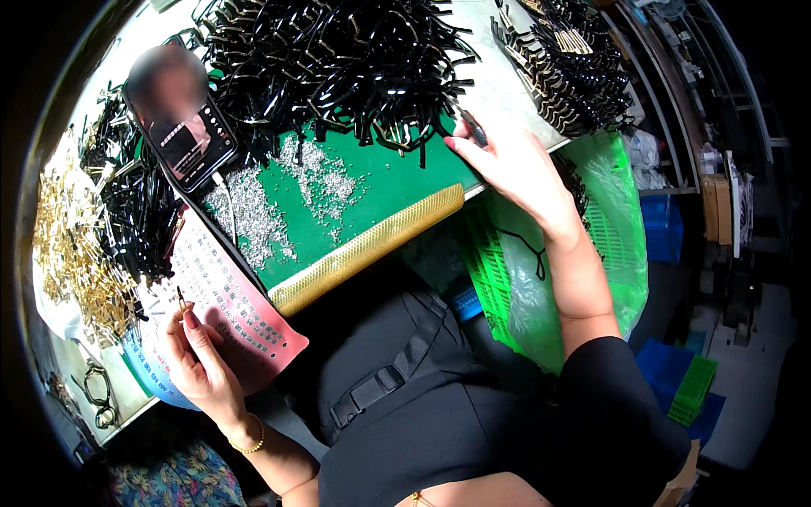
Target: The person assembles eyeglasses by hand, inserting small metal components into the frame and using a wooden tool to press parts into place. The person repeatedly picks up frames, inserts pieces, and adjusts them on a green work surface.
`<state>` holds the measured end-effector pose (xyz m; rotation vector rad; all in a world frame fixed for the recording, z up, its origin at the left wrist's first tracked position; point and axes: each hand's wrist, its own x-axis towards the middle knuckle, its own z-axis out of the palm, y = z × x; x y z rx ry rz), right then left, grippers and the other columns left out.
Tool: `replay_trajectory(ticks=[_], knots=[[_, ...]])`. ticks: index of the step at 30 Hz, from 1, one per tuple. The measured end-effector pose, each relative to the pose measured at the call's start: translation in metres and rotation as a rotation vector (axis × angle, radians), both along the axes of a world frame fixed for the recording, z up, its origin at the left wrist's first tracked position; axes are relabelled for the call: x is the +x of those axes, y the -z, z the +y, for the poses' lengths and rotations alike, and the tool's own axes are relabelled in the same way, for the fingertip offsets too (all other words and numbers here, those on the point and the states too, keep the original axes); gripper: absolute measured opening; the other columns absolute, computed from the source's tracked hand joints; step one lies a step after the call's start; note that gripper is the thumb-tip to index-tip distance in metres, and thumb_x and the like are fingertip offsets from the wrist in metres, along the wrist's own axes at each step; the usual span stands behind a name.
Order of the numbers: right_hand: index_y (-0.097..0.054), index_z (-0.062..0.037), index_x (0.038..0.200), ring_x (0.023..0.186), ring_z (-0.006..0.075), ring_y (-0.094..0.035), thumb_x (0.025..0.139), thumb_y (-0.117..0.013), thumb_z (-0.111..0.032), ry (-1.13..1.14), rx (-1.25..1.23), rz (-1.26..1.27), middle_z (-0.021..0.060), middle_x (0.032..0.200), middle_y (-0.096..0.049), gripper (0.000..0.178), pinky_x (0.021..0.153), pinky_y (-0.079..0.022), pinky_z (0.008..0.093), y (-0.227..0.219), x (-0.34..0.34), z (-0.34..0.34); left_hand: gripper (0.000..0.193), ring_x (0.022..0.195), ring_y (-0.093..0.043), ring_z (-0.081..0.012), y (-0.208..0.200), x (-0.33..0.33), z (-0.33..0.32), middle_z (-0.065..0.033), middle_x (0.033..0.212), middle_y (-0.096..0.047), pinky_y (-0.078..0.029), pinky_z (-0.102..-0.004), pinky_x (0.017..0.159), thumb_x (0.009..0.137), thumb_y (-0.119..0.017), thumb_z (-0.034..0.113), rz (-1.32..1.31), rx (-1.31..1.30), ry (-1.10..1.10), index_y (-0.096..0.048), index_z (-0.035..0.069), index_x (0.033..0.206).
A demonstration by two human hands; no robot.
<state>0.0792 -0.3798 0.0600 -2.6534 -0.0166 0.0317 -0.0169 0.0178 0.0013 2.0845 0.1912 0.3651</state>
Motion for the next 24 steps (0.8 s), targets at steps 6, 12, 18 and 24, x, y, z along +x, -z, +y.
replay_trajectory(ticks=[6,12,18,24], knots=[[-0.064,-0.0022,0.107,0.064,0.0167,-0.056,0.093,-0.065,-0.027,0.046,0.165,-0.007,0.0068,0.075,-0.063,0.028,0.063,-0.046,0.0336,-0.007,-0.017,-0.009,0.018,0.068,-0.042,-0.0043,-0.005,-0.001,-0.006,0.001,0.081,-0.054,-0.034,-0.0193,0.062,0.109,-0.048,0.012,-0.026,-0.038,0.024,-0.059,0.0,0.119],[-0.065,-0.0023,0.105,0.059,0.0021,-0.052,0.099,-0.064,-0.018,-0.058,0.726,0.53,-0.0005,0.084,-0.064,0.017,0.052,-0.042,0.0191,-0.043,-0.052,0.055,0.021,0.06,-0.039,-0.0016,-0.03,-0.017,-0.061,0.0052,0.079,-0.049,-0.031,-0.0171,0.056,0.107,-0.049,0.015,0.131,-0.328,0.202,-0.057,0.004,0.123],[-0.061,-0.0033,0.103,0.069,0.0054,-0.055,0.099,-0.066,-0.026,-0.304,0.827,1.081,0.0002,0.088,-0.061,0.023,0.059,-0.046,0.0217,-0.029,-0.048,0.105,0.029,0.086,-0.052,-0.0098,-0.029,-0.011,-0.078,-0.0058,0.109,-0.065,-0.041,-0.022,0.078,0.105,-0.052,0.008,0.156,-0.481,0.45,-0.057,-0.001,0.132],[-0.064,0.0,0.1,0.069,0.0067,-0.058,0.098,-0.067,-0.013,-0.417,0.758,0.574,0.0014,0.08,-0.063,0.014,0.061,-0.047,0.0239,-0.018,-0.049,0.116,0.027,0.083,-0.058,-0.0055,-0.032,-0.021,-0.06,-0.0087,0.12,-0.07,-0.048,-0.0206,0.076,0.103,-0.056,0.006,0.379,-0.715,0.429,-0.063,-0.002,0.128]])
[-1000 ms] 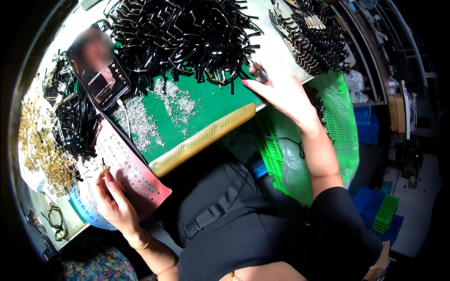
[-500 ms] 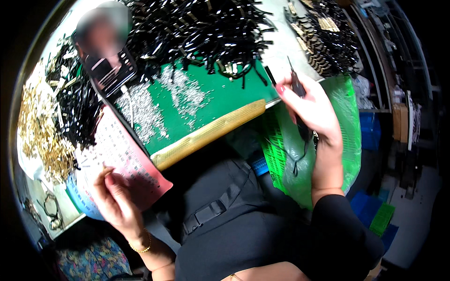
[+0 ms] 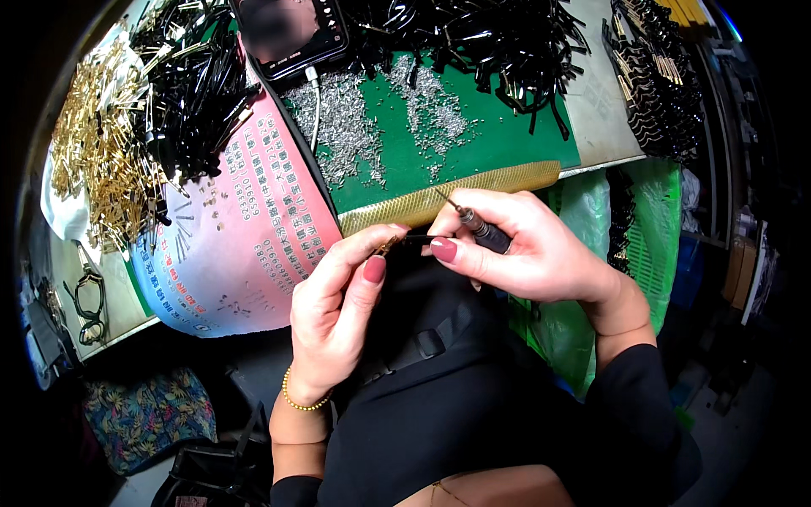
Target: The person assembles eyeglasses by hand, inserting small metal components into the frame and using a wooden tool to press parts into place. The person repeatedly picks up frames, inserts pieces, and adjusts them on a green work surface.
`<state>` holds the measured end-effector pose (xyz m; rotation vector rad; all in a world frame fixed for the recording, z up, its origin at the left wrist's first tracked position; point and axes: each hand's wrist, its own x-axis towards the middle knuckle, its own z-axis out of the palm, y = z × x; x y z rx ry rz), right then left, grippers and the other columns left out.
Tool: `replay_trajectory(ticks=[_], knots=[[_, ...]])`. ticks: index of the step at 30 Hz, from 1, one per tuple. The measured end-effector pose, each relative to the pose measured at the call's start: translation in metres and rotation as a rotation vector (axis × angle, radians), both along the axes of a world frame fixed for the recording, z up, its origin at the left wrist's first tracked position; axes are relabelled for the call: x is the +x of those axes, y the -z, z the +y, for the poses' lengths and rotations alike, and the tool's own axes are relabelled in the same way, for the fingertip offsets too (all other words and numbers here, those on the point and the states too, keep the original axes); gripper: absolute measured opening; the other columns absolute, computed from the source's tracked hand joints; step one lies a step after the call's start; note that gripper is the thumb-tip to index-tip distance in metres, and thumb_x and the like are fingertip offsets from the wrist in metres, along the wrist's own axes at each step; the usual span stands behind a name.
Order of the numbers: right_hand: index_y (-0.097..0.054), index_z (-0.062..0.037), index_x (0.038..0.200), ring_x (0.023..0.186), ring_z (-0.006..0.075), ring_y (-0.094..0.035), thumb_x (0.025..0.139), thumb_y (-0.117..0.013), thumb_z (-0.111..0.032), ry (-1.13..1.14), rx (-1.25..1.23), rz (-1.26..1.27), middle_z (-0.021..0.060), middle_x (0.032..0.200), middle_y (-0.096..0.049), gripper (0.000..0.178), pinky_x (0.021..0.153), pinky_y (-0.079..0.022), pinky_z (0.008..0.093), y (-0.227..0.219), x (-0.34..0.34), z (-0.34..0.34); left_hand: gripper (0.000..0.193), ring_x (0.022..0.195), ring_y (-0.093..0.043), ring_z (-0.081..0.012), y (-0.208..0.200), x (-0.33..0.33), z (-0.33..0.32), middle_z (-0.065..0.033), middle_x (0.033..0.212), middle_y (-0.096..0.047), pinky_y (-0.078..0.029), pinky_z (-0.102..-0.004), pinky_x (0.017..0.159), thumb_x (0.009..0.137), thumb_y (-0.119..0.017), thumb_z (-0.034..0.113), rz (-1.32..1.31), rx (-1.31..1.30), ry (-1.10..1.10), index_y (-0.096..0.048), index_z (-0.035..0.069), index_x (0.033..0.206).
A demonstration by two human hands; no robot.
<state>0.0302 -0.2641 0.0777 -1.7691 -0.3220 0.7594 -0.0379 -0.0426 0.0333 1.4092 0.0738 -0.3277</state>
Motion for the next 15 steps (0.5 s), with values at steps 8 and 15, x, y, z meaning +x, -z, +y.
replay_trajectory(ticks=[8,15], knots=[[-0.065,-0.0019,0.098,0.062,0.0257,-0.063,0.094,-0.068,-0.022,-0.103,-0.14,-0.242,0.0126,0.079,-0.067,0.021,0.057,-0.046,0.0335,-0.005,0.002,0.007,0.029,0.098,-0.069,-0.0154,0.0,0.003,0.014,-0.0122,0.12,-0.072,-0.052,-0.0254,0.088,0.1,-0.056,0.0,-0.163,0.103,0.065,-0.066,-0.001,0.127],[-0.061,-0.0073,0.092,0.065,0.0345,-0.064,0.091,-0.067,-0.021,-0.333,-0.255,-0.373,0.0132,0.071,-0.063,0.015,0.056,-0.046,0.0425,-0.014,0.013,-0.003,0.017,0.083,-0.07,-0.0258,-0.01,0.01,0.022,-0.0118,0.095,-0.072,-0.054,-0.0327,0.075,0.093,-0.064,0.001,-0.365,0.45,0.265,-0.069,0.001,0.109]])
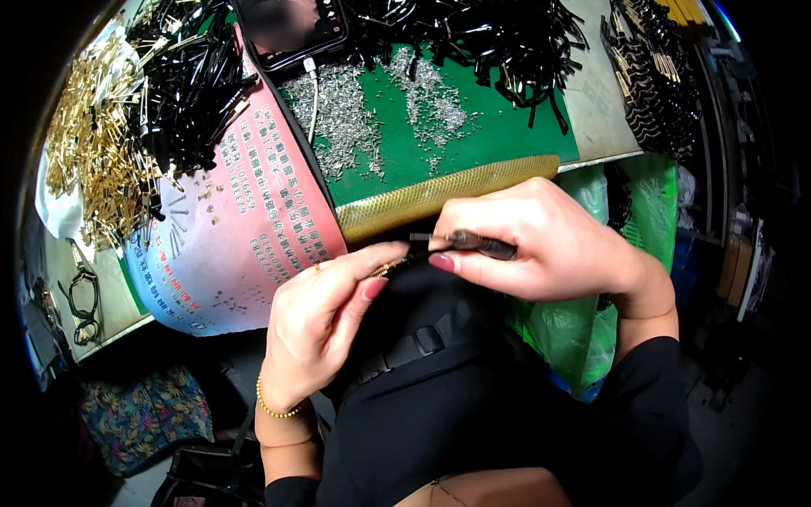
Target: The person assembles eyeglasses by hand, inserting small metal components into the frame and using a wooden tool to press parts into place. The person repeatedly picks up frames, inserts pieces, and adjusts them on a green work surface.
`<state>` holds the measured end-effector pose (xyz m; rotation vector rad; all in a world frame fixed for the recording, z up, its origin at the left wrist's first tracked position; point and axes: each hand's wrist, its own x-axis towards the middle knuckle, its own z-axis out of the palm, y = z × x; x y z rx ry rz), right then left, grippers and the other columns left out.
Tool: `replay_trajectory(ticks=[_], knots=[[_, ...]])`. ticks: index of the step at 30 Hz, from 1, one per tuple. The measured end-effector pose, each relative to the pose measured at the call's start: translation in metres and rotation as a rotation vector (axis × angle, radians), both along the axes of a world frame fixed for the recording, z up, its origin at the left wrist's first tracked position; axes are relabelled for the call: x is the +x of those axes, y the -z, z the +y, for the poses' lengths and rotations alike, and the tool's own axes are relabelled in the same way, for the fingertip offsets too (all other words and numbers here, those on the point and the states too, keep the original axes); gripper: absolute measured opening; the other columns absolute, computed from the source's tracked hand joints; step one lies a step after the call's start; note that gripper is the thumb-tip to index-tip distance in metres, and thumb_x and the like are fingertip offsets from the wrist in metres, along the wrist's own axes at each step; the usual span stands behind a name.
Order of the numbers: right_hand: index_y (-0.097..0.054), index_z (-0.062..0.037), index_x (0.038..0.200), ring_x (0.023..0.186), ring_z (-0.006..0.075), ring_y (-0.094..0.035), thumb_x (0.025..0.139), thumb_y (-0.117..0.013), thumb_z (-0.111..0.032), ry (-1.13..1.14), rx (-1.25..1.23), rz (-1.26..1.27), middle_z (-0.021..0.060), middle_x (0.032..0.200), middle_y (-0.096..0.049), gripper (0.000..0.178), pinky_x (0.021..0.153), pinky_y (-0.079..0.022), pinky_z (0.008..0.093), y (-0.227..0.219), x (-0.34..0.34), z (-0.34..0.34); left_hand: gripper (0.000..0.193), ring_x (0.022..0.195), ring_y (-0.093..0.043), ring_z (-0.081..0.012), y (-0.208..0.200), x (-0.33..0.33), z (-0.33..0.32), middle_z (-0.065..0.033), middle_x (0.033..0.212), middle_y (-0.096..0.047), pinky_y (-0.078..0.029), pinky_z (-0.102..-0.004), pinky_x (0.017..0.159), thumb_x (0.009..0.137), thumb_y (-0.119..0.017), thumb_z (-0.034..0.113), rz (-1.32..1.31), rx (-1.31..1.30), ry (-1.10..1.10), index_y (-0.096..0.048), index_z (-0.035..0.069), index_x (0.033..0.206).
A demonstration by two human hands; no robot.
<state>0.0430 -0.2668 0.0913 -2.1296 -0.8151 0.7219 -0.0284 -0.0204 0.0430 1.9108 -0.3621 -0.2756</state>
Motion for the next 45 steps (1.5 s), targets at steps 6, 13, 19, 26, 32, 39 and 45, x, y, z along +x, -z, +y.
replay_trajectory(ticks=[6,13,19,26,32,39,45], knots=[[-0.058,-0.0041,0.095,0.078,0.0379,-0.067,0.094,-0.065,-0.03,-0.17,-0.126,0.04,0.0168,0.078,-0.066,0.027,0.066,-0.051,0.0458,-0.009,-0.006,-0.001,0.006,0.062,-0.058,-0.0265,0.004,0.001,-0.011,-0.0071,0.073,-0.062,-0.047,-0.0339,0.056,0.089,-0.069,0.007,-0.264,0.217,0.163,-0.064,0.007,0.092],[-0.054,-0.011,0.125,0.08,0.0299,-0.067,0.096,-0.063,-0.023,0.137,-0.357,-0.409,0.0125,0.1,-0.056,0.033,0.066,-0.054,0.0403,0.004,0.006,-0.037,0.015,0.088,-0.068,-0.0152,0.017,-0.01,-0.008,-0.0116,0.094,-0.071,-0.052,-0.0267,0.08,0.107,-0.047,0.007,0.289,-0.233,-0.19,-0.055,-0.003,0.115],[-0.059,-0.0217,0.131,0.07,0.0275,-0.065,0.094,-0.063,-0.018,0.037,-0.454,-0.458,0.0133,0.094,-0.054,0.037,0.052,-0.052,0.0379,0.013,0.009,-0.035,0.021,0.08,-0.065,-0.011,0.017,0.012,-0.052,-0.0122,0.123,-0.071,-0.052,-0.0247,0.073,0.105,-0.05,0.002,0.074,-0.233,-0.242,-0.052,-0.002,0.125],[-0.06,-0.0214,0.13,0.065,0.0301,-0.066,0.092,-0.063,-0.015,0.02,-0.442,-0.446,0.0164,0.093,-0.055,0.039,0.053,-0.053,0.0388,0.015,0.013,-0.035,0.02,0.062,-0.062,-0.0112,0.01,0.028,-0.062,-0.0136,0.122,-0.071,-0.05,-0.0258,0.057,0.107,-0.049,0.007,0.22,-0.147,-0.286,-0.051,-0.001,0.124],[-0.059,-0.0212,0.13,0.065,0.0314,-0.066,0.092,-0.061,-0.013,0.044,-0.41,-0.462,0.0178,0.093,-0.055,0.04,0.053,-0.053,0.0404,0.017,0.012,-0.036,0.021,0.06,-0.051,-0.0029,0.01,0.021,-0.057,-0.0141,0.129,-0.067,-0.045,-0.0177,0.049,0.107,-0.046,0.007,0.23,-0.314,-0.371,-0.05,-0.002,0.126],[-0.053,-0.0217,0.136,0.063,0.0317,-0.065,0.097,-0.057,-0.016,-0.016,-0.428,-0.364,0.0181,0.093,-0.056,0.04,0.053,-0.052,0.0414,0.012,0.019,-0.027,0.022,0.056,-0.058,-0.0037,0.008,0.022,-0.047,-0.0043,0.08,-0.07,-0.047,-0.0188,0.05,0.107,-0.052,0.01,0.241,-0.22,-0.416,-0.062,-0.003,0.122],[-0.034,-0.0114,0.15,0.059,0.0066,-0.058,0.107,-0.044,-0.017,0.264,0.009,0.816,0.0002,0.085,-0.053,0.044,0.053,-0.049,0.0225,-0.017,0.021,0.01,0.02,0.057,-0.063,-0.0062,0.018,0.017,-0.038,-0.0039,0.075,-0.07,-0.05,-0.0205,0.052,0.104,-0.056,0.009,0.159,-0.132,-0.435,-0.066,-0.001,0.118]])
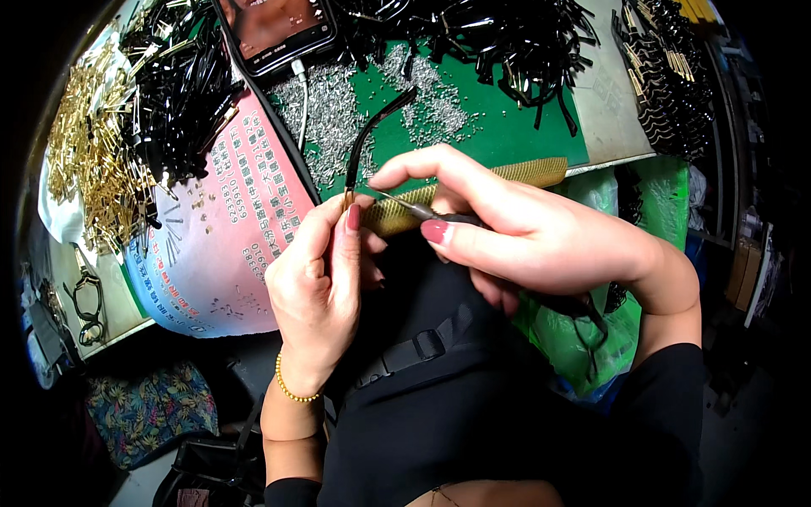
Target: The person assembles eyeglasses by hand, inserting small metal components into the frame and using a wooden tool to press parts into place. The person repeatedly picks up frames, inserts pieces, and adjusts them on a green work surface.
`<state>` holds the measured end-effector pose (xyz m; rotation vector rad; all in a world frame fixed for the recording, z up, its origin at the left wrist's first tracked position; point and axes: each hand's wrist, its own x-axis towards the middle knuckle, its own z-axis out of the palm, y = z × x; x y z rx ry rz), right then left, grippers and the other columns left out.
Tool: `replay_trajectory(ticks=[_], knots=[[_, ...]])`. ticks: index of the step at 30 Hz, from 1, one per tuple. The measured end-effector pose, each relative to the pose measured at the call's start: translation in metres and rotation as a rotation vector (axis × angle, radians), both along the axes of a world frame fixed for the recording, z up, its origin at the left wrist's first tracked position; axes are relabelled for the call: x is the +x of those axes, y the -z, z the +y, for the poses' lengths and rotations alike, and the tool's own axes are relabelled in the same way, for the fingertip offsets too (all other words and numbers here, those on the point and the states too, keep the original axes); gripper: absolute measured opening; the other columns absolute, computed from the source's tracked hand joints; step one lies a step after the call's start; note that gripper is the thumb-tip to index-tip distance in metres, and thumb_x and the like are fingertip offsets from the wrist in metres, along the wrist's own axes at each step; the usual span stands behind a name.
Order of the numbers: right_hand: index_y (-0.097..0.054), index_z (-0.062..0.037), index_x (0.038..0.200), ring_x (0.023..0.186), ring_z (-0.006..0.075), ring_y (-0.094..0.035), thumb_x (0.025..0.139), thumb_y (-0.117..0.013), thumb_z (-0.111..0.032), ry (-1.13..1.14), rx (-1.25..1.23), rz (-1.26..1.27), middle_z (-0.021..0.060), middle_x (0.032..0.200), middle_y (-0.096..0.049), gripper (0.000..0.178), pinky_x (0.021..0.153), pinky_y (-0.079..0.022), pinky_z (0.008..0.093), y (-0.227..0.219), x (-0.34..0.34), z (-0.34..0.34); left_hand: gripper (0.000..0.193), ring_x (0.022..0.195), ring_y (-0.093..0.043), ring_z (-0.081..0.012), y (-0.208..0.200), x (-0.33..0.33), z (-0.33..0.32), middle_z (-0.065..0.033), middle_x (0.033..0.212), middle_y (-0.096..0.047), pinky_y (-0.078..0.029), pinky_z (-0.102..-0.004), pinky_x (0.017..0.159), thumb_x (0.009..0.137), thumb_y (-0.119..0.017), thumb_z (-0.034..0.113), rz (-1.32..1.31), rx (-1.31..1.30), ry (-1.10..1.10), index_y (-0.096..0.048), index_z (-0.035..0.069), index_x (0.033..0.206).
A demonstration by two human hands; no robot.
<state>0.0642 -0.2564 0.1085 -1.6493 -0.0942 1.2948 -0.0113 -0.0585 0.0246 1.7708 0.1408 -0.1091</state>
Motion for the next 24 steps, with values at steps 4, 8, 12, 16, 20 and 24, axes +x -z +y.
replay_trajectory(ticks=[4,8,12,16,20,24], knots=[[-0.033,-0.0109,0.15,0.055,0.0071,-0.056,0.107,-0.044,-0.015,0.069,0.034,0.069,0.0004,0.083,-0.052,0.045,0.048,-0.048,0.0231,0.003,0.001,0.008,0.019,0.057,-0.065,-0.0072,0.005,-0.002,-0.003,-0.0045,0.076,-0.071,-0.05,-0.022,0.052,0.103,-0.058,0.007,-0.082,0.062,-0.026,-0.067,0.0,0.117],[-0.032,-0.0099,0.149,0.052,0.0074,-0.055,0.106,-0.045,-0.014,0.065,0.049,0.06,0.0009,0.083,-0.051,0.044,0.045,-0.045,0.0233,0.007,0.002,0.005,0.022,0.062,-0.068,-0.0192,0.016,0.0,-0.005,-0.0104,0.082,-0.071,-0.053,-0.0299,0.057,0.094,-0.065,0.0,-0.387,0.369,-0.016,-0.067,-0.004,0.116],[-0.029,-0.0046,0.144,0.052,0.0099,-0.055,0.105,-0.048,-0.017,0.13,0.1,0.21,0.0035,0.085,-0.054,0.045,0.044,-0.045,0.0257,0.008,0.001,-0.002,0.027,0.065,-0.068,-0.0239,0.033,0.0,-0.002,-0.0127,0.086,-0.071,-0.053,-0.033,0.058,0.088,-0.071,-0.003,-0.703,0.625,0.03,-0.066,-0.006,0.114],[-0.031,0.0008,0.136,0.063,0.0279,-0.066,0.101,-0.056,-0.017,-0.08,-0.023,-0.32,0.0174,0.102,-0.062,0.046,0.051,-0.052,0.0375,0.022,-0.011,0.001,0.03,0.068,-0.069,-0.0238,0.034,0.001,0.001,-0.0137,0.086,-0.071,-0.054,-0.0323,0.059,0.087,-0.072,-0.002,-0.732,0.591,0.033,-0.066,-0.006,0.116],[-0.042,0.0009,0.128,0.078,0.0421,-0.067,0.095,-0.062,-0.015,-0.352,-0.159,-1.032,0.0217,0.107,-0.062,0.041,0.064,-0.054,0.0486,0.014,-0.012,0.024,0.027,0.071,-0.07,-0.0189,0.006,-0.01,0.026,-0.0124,0.085,-0.071,-0.056,-0.0293,0.064,0.096,-0.062,0.0,-0.508,0.472,-0.085,-0.063,-0.005,0.122],[-0.051,0.0042,0.096,0.068,0.0403,-0.063,0.08,-0.065,-0.007,-0.429,-0.132,-1.514,0.0201,0.088,-0.059,0.024,0.059,-0.053,0.0465,0.027,0.031,0.08,0.023,0.077,-0.068,-0.0119,0.001,-0.015,0.057,-0.0087,0.087,-0.072,-0.054,-0.0229,0.072,0.108,-0.041,0.007,-0.247,-0.081,-0.418,-0.052,-0.004,0.126]])
